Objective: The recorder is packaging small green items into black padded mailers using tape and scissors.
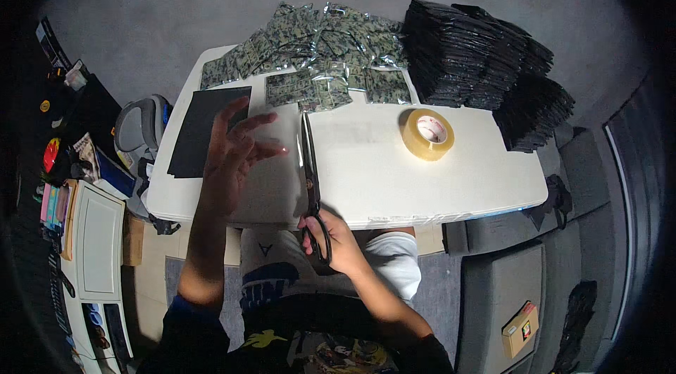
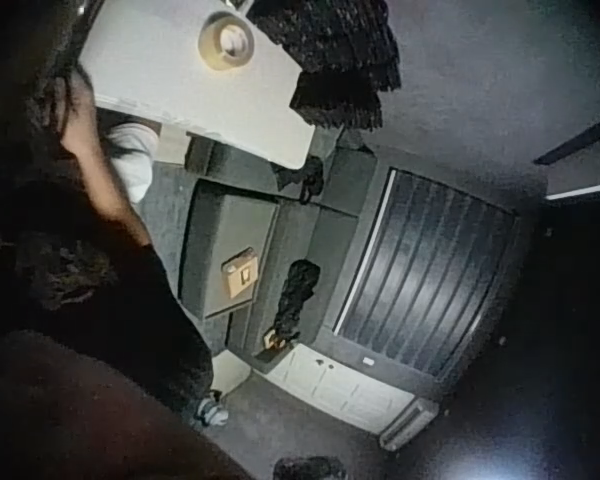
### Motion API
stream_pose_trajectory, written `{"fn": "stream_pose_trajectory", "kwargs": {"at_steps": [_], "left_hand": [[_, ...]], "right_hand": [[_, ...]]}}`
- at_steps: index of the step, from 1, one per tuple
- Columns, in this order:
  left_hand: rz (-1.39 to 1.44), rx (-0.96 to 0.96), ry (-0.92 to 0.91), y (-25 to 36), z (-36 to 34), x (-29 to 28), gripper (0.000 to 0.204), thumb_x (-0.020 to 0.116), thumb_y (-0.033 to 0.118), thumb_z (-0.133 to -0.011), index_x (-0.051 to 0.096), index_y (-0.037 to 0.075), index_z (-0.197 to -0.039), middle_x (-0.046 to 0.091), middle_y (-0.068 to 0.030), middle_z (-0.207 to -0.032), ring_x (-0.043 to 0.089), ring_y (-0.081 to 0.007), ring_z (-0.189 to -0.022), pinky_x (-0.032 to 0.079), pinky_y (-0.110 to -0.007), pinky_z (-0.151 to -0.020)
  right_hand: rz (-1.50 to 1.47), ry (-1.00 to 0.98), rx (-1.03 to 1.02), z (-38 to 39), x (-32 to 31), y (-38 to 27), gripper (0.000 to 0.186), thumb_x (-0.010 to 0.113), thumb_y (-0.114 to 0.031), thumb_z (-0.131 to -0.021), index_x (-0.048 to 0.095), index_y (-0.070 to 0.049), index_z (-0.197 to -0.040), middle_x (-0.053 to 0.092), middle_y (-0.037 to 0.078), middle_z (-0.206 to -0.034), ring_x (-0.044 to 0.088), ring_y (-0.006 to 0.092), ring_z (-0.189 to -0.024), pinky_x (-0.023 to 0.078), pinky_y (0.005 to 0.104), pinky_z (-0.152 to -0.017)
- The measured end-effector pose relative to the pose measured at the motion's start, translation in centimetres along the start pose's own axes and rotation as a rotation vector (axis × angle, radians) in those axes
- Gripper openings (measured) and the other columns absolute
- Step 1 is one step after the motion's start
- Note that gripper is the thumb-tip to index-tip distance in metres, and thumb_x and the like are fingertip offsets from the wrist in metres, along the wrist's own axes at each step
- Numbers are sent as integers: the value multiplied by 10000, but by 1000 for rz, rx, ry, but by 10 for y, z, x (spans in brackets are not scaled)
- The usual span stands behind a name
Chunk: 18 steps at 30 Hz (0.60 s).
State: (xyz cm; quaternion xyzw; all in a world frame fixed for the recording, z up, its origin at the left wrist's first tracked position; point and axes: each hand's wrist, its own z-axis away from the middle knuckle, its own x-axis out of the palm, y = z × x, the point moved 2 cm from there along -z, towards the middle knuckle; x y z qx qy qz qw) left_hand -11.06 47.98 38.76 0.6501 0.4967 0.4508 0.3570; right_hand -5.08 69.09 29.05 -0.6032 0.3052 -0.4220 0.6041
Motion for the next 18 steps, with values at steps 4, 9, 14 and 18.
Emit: {"fn": "stream_pose_trajectory", "kwargs": {"at_steps": [4, 9, 14, 18], "left_hand": [[31, -28, 41, -5, -1, -9, 754, 629, 423, -1026, 243, 113, -1596, 520, -243, -1481, 711, -345, -1130, 546, -521, -1011], [214, 25, 178, -40, 1, -15, 737, 607, 428, -1030, 242, 145, -1605, 407, -205, -1588, 598, -380, -1310, 570, -559, -986], [383, 136, 138, -56, -7, 17, 698, 573, 368, -1043, 242, 172, -1625, 332, -198, -1639, 470, -422, -1436, 580, -560, -1014], [413, 188, 68, -59, -12, 22, 757, 604, 380, -1033, 197, 175, -1638, 322, -173, -1639, 470, -414, -1438, 586, -526, -994]], "right_hand": [[7, 31, -13, 0, -4, 2, 273, 501, -266, -1131, 620, -32, -1056, 610, 8, -726, 594, 86, -637, 478, 261, -610], [30, 7, -14, 0, -2, 9, 358, 454, -331, -1144, 637, -32, -1073, 608, 18, -726, 585, 97, -636, 470, 254, -612], [-15, 25, -11, 1, -3, 14, 275, 527, -283, -1123, 634, -42, -1046, 618, 6, -710, 595, 87, -620, 473, 255, -588], [26, 26, 15, 3, -1, 9, 341, 466, -307, -1143, 646, -25, -1084, 613, 18, -734, 588, 101, -639, 473, 254, -616]]}}
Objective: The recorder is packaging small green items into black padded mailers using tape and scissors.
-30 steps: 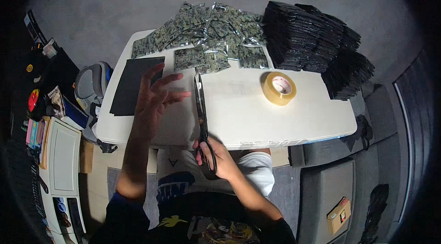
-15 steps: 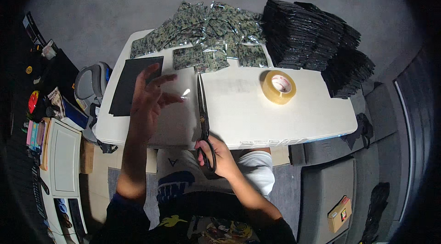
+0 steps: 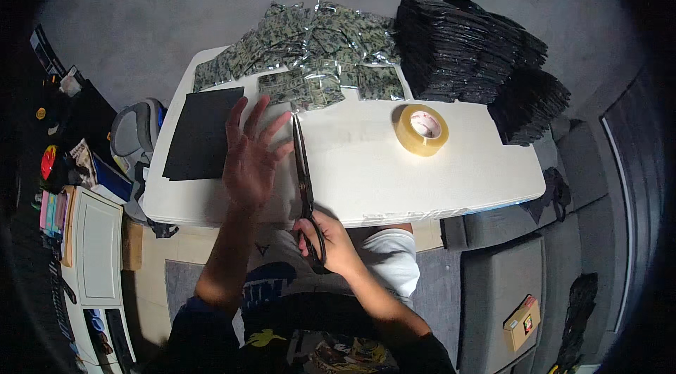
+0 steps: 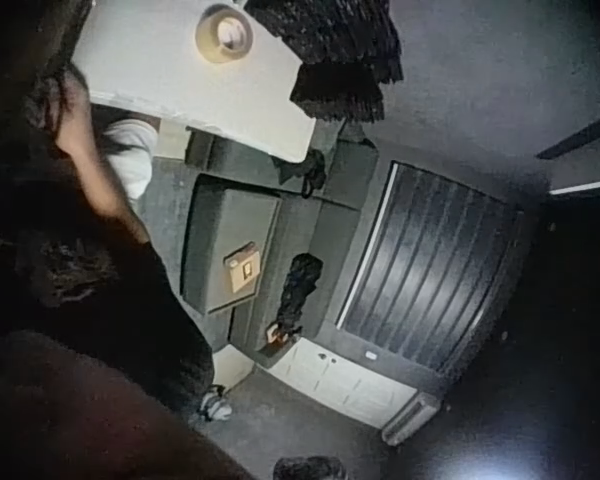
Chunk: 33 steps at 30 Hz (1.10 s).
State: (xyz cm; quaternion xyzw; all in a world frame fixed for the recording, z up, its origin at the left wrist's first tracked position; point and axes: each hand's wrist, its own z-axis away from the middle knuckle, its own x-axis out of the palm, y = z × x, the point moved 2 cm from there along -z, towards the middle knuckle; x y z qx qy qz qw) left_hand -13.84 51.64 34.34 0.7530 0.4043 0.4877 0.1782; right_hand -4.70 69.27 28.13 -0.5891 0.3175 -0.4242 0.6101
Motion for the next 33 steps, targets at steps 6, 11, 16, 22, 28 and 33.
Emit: {"fn": "stream_pose_trajectory", "kwargs": {"at_steps": [6, 11, 16, 22, 28, 33], "left_hand": [[56, -1, -3, 6, 4, -1, 771, 600, 371, -1030, 181, 162, -1641, 335, -177, -1641, 501, -407, -1412, 601, -509, -987], [29, 76, 5, 20, 6, -6, 787, 566, 383, -1034, 145, 159, -1660, 314, -224, -1650, 454, -431, -1441, 600, -542, -994], [-18, 37, 67, 19, 6, -11, 812, 591, 371, -1021, 131, 166, -1659, 326, -227, -1637, 472, -414, -1422, 613, -529, -977], [-248, -43, 161, 11, 5, -6, 1054, 773, -31, -835, 128, 172, -1642, 288, -254, -1606, 527, -356, -1347, 629, -455, -948], [-347, -199, 226, 8, -3, -9, 1216, 836, -140, -722, 133, 211, -1650, 244, -292, -1592, 528, -356, -1316, 629, -456, -942], [-218, -327, 216, 1, -4, -19, 1243, 844, -121, -746, 95, 246, -1668, 244, -281, -1583, 491, -380, -1349, 615, -490, -967]], "right_hand": [[12, -15, -8, -1, 1, 2, 318, 472, -285, -1141, 648, -26, -1083, 620, 15, -742, 594, 100, -650, 473, 257, -618], [29, -66, -66, -3, 8, 0, 253, 518, -251, -1124, 631, -26, -1102, 600, 4, -707, 583, 87, -623, 473, 265, -591], [-72, -192, -132, 0, 9, -1, 452, 427, -395, -1139, 593, -6, -1298, 638, 18, -820, 553, 82, -693, 437, 237, -635], [-46, -225, -146, 6, 10, -3, 519, 427, -461, -1120, 563, -11, -1340, 635, 19, -891, 522, 83, -735, 431, 239, -656], [-111, -239, -20, 10, 6, 22, 549, 427, -500, -1111, 553, -8, -1321, 617, 26, -872, 511, 85, -717, 449, 256, -647], [-303, -311, -27, 19, 7, 27, 621, 389, -560, -1110, 529, 5, -1327, 611, 45, -871, 497, 80, -701, 446, 246, -634]]}}
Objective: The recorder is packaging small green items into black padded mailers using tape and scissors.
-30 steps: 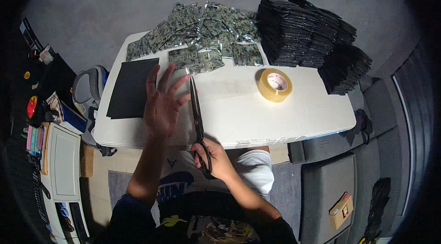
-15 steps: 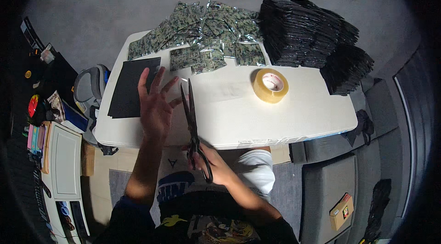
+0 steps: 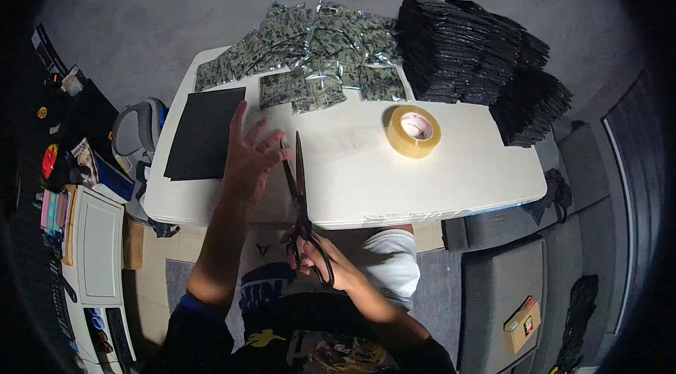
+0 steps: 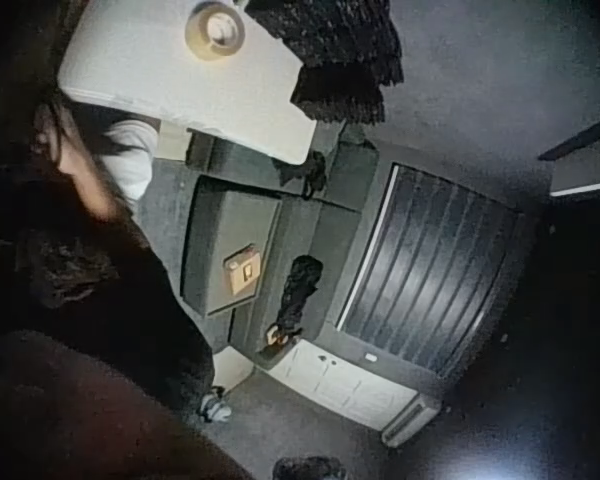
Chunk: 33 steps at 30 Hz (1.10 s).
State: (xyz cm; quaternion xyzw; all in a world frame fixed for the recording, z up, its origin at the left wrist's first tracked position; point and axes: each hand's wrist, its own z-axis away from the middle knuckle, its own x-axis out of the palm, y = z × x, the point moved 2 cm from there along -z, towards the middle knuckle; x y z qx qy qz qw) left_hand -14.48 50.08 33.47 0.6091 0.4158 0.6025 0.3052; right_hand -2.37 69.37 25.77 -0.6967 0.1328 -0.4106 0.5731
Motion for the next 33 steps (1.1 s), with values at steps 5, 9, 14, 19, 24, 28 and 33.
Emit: {"fn": "stream_pose_trajectory", "kwargs": {"at_steps": [5, 9, 14, 19, 24, 28, 33], "left_hand": [[58, 25, 62, -6, -14, -9, 1259, 811, -151, -713, 104, 258, -1671, 249, -323, -1587, 544, -384, -1291, 643, -464, -871], [21, 23, 14, 10, -24, -7, 1258, 796, -169, -729, 87, 265, -1674, 239, -317, -1602, 552, -370, -1282, 643, -446, -871], [-374, 63, -141, 36, -13, -9, 1262, 821, -168, -734, 98, 263, -1674, 192, -318, -1645, 540, -366, -1318, 640, -427, -898], [-599, 262, -216, 47, -7, -11, 1217, 801, -179, -761, 126, 268, -1669, 176, -323, -1657, 519, -384, -1348, 657, -428, -874], [-455, 141, -216, 62, 2, 4, 1127, 757, -185, -812, 167, 263, -1661, 172, -315, -1658, 487, -399, -1375, 659, -460, -906], [-321, 102, -246, 67, 4, 6, 1055, 710, -178, -863, 180, 267, -1659, 159, -312, -1655, 468, -413, -1386, 657, -475, -922], [-313, 100, -253, 65, 3, 4, 1035, 699, -167, -881, 177, 272, -1660, 152, -312, -1655, 456, -424, -1397, 660, -473, -920]], "right_hand": [[-23, -33, 71, 7, -4, 11, 643, 447, -596, -1075, 553, -2, -1298, 616, 58, -904, 504, 98, -724, 455, 263, -643], [232, -27, 140, 24, 12, 26, 602, 492, -572, -1045, 568, -25, -1284, 620, 30, -900, 526, 101, -720, 457, 275, -635], [116, -2, 107, 34, -15, 7, 652, 494, -623, -1034, 570, -36, -1308, 630, 19, -903, 523, 90, -702, 444, 256, -602], [223, -66, 207, 36, -18, -1, 712, 490, -680, -1028, 565, -43, -1338, 641, 32, -923, 571, 100, -750, 463, 245, -591], [155, -1, 191, 25, -20, -13, 687, 481, -650, -1047, 561, -32, -1336, 647, 46, -945, 604, 111, -804, 480, 244, -589], [208, 32, 192, 18, -20, -21, 812, 493, -731, -1002, 529, -1, -1358, 647, 56, -940, 603, 98, -783, 452, 210, -566], [255, 14, 138, 10, -22, -26, 732, 493, -657, -1043, 525, 2, -1358, 644, 42, -939, 602, 81, -761, 439, 194, -550]]}}
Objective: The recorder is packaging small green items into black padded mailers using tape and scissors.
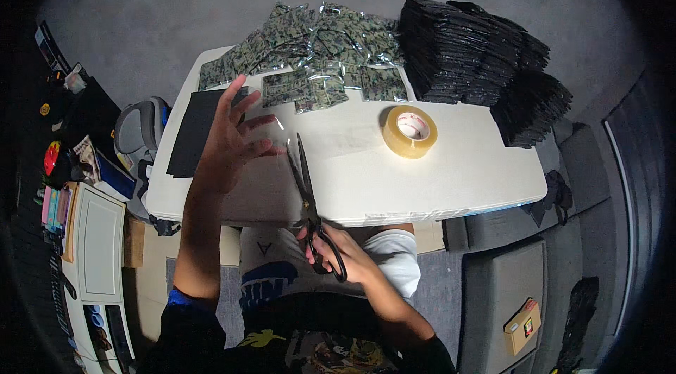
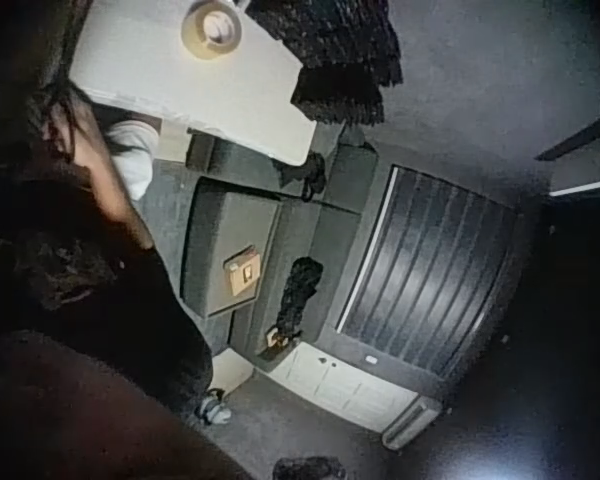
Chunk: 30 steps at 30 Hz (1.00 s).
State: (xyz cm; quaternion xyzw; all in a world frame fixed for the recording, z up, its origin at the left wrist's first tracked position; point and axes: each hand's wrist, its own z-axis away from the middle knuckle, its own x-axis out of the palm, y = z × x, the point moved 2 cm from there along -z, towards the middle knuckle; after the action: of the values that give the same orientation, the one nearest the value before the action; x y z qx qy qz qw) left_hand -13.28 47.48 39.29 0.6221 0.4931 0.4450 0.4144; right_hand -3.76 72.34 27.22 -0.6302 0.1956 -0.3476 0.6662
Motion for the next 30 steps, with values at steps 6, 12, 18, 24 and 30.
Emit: {"fn": "stream_pose_trajectory", "kwargs": {"at_steps": [6, 12, 18, 24, 30], "left_hand": [[47, 5, -21, 2, 1, 1, 1035, 713, -152, -879, 176, 269, -1657, 167, -313, -1644, 441, -435, -1411, 660, -479, -926], [22, -1, -28, 3, 0, 1, 1030, 713, -139, -888, 162, 270, -1656, 196, -310, -1629, 440, -432, -1411, 663, -478, -919], [20, -3, -17, 2, 0, 1, 1019, 717, -125, -894, 163, 264, -1655, 205, -311, -1624, 440, -439, -1408, 658, -489, -925], [3, 24, -15, 3, 1, -1, 1020, 709, -122, -900, 150, 267, -1659, 204, -307, -1629, 454, -428, -1398, 656, -491, -926], [72, -33, 47, 13, 0, -6, 1043, 697, -141, -865, 137, 230, -1663, 220, -295, -1633, 471, -405, -1390, 661, -498, -908]], "right_hand": [[30, 43, -10, -3, -1, -4, 618, 480, -578, -1082, 559, -7, -1306, 652, 30, -898, 600, 72, -730, 408, 193, -540], [143, 98, -79, -5, 0, -14, 527, 466, -523, -1103, 610, -37, -1248, 660, 17, -851, 617, 74, -727, 387, 191, -579], [57, 171, -50, -9, 0, -12, 294, 536, -290, -1105, 645, -16, -1107, 648, 26, -739, 630, 100, -653, 495, 275, -609], [115, 205, -33, -13, 1, -5, 322, 521, -321, -1118, 650, -35, -1041, 629, 5, -689, 615, 88, -608, 484, 271, -573], [55, 250, 19, -17, 2, -1, 375, 488, -365, -1129, 647, -50, -1002, 608, -3, -670, 591, 74, -574, 471, 248, -536]]}}
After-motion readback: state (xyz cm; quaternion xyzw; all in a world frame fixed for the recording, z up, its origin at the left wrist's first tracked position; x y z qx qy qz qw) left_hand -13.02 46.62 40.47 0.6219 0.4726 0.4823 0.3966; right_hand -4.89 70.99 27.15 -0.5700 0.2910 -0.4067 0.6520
